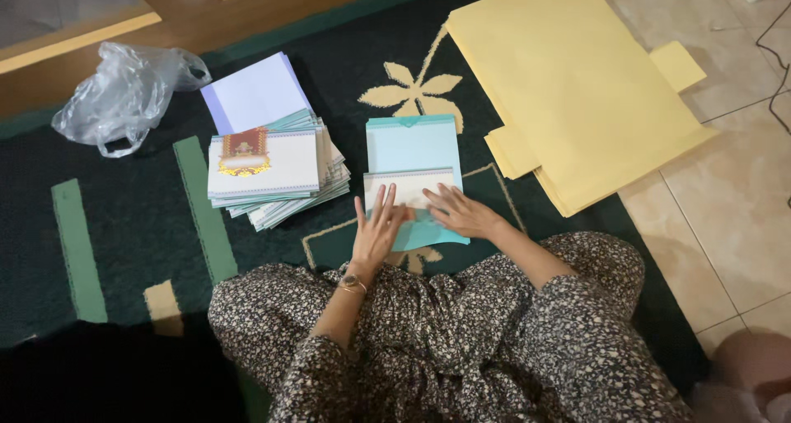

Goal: The person sits on a rug and repeatedly picks up small white cards with gold designs, places them inside light blue folded paper sleeves, and stacks the completed units. The person handles the items one at a time and maintains a growing stack of finished assemblies.

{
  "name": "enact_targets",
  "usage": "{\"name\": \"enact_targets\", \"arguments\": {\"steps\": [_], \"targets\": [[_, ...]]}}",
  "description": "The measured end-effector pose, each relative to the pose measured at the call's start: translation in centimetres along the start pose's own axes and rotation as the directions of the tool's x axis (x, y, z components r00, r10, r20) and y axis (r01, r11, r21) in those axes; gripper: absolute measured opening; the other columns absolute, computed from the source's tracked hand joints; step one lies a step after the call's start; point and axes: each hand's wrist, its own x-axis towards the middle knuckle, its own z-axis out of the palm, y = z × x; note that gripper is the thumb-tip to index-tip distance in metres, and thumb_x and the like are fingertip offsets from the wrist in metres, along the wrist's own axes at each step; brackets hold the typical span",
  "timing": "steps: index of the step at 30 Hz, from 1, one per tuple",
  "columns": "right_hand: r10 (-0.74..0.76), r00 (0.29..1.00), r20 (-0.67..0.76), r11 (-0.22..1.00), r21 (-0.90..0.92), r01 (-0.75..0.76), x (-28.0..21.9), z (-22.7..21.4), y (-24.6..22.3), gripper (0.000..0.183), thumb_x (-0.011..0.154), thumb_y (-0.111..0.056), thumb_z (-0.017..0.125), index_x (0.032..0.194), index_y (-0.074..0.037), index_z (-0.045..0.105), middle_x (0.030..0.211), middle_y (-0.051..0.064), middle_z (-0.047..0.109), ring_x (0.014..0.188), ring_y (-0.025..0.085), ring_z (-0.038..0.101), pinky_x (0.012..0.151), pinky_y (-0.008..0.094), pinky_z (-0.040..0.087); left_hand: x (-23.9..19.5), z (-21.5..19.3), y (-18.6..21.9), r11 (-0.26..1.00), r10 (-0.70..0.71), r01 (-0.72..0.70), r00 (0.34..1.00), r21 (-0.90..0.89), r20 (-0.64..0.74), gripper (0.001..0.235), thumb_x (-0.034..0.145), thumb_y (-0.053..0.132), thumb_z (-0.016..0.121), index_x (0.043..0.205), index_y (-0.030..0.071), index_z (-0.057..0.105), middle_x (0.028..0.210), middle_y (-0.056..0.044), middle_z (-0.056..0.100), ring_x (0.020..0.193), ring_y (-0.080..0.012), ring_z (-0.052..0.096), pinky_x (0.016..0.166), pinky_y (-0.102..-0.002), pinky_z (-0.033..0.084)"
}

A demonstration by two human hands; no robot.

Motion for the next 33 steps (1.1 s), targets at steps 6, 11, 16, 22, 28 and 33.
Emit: {"name": "enact_targets", "arguments": {"steps": [6, 11, 16, 22, 28, 33], "targets": [[0.180, 0.982, -0.064, 0.927, 0.345, -0.147, 1.5, -4.7, 1.6, 0.019, 0.105, -0.012, 0.055, 0.115, -0.006, 0.071, 0.132, 0.012, 0.067, 0.124, 0.033, 0.064, 0.105, 0.049, 0.054, 1.7, -4.6, -1.7, 0.984, -0.110, 0.075, 0.969, -0.159, -0.222, 0.015, 0.096, 0.030, 0.070, 0.095, 0.015, 0.072, 0.141, -0.009, 0.062, 0.138, -0.0273, 0.053, 0.115, -0.071, 0.029], [0.491, 0.871, -0.023, 0.763, 0.494, -0.417, 6.3, -8.0, 2.9, 0.009, 0.100, -0.016, 0.068, 0.102, -0.015, 0.077, 0.099, -0.004, 0.074, 0.088, 0.018, 0.071, 0.082, 0.034, 0.058, 3.7, -7.7, -5.2, 0.959, -0.284, 0.255, 0.883, -0.128, -0.374, 0.022, 0.089, 0.040, 0.077, 0.096, 0.019, 0.072, 0.118, 0.001, 0.071, 0.110, -0.0219, 0.065, 0.119, -0.060, 0.029], [0.753, 0.655, 0.056, 0.468, 0.654, -0.594, 12.0, -4.2, 3.2, 0.006, 0.098, -0.018, 0.078, 0.100, -0.013, 0.077, 0.090, -0.001, 0.075, 0.081, 0.020, 0.071, 0.075, 0.034, 0.057, 5.2, -11.2, -9.0, 0.840, -0.461, 0.541, 0.681, -0.033, -0.570, 0.047, 0.093, 0.045, 0.075, 0.125, 0.012, 0.065, 0.139, -0.013, 0.060, 0.129, -0.0303, 0.057, 0.121, -0.064, 0.012], [0.750, 0.506, 0.426, -0.036, 0.790, -0.613, 24.4, 4.7, 1.1, 0.024, 0.103, -0.023, 0.068, 0.120, -0.007, 0.070, 0.106, 0.017, 0.074, 0.098, 0.030, 0.070, 0.083, 0.043, 0.057, 4.3, -9.4, -11.7, 0.775, -0.539, 0.629, 0.607, -0.062, -0.584, 0.073, 0.097, 0.042, 0.068, 0.150, -0.003, 0.045, 0.154, -0.031, 0.042, 0.145, -0.0434, 0.040, 0.123, -0.055, -0.013], [0.560, 0.416, 0.716, -0.073, 0.543, -0.837, 30.5, 12.7, -0.8, 0.034, 0.099, -0.039, 0.063, 0.120, -0.016, 0.076, 0.104, 0.012, 0.077, 0.107, 0.037, 0.070, 0.094, 0.050, 0.054, 3.2, -6.3, -15.3, 0.683, -0.711, 0.726, 0.687, 0.087, -0.152, 0.073, 0.103, 0.050, 0.055, 0.157, 0.004, 0.038, 0.167, -0.018, 0.027, 0.155, -0.0405, 0.021, 0.122, -0.061, 0.009], [0.519, 0.355, 0.778, 0.021, 0.403, -0.915, 32.0, 7.9, -0.6, 0.033, 0.090, -0.039, 0.066, 0.120, -0.025, 0.063, 0.069, -0.001, 0.074, 0.073, 0.022, 0.077, 0.083, 0.043, 0.059, 0.6, -2.5, -16.3, 0.672, -0.739, 0.731, 0.673, 0.116, 0.041, 0.079, 0.098, 0.062, 0.051, 0.158, 0.013, 0.040, 0.168, -0.009, 0.029, 0.154, -0.0356, 0.026, 0.122, -0.059, 0.020]]}}
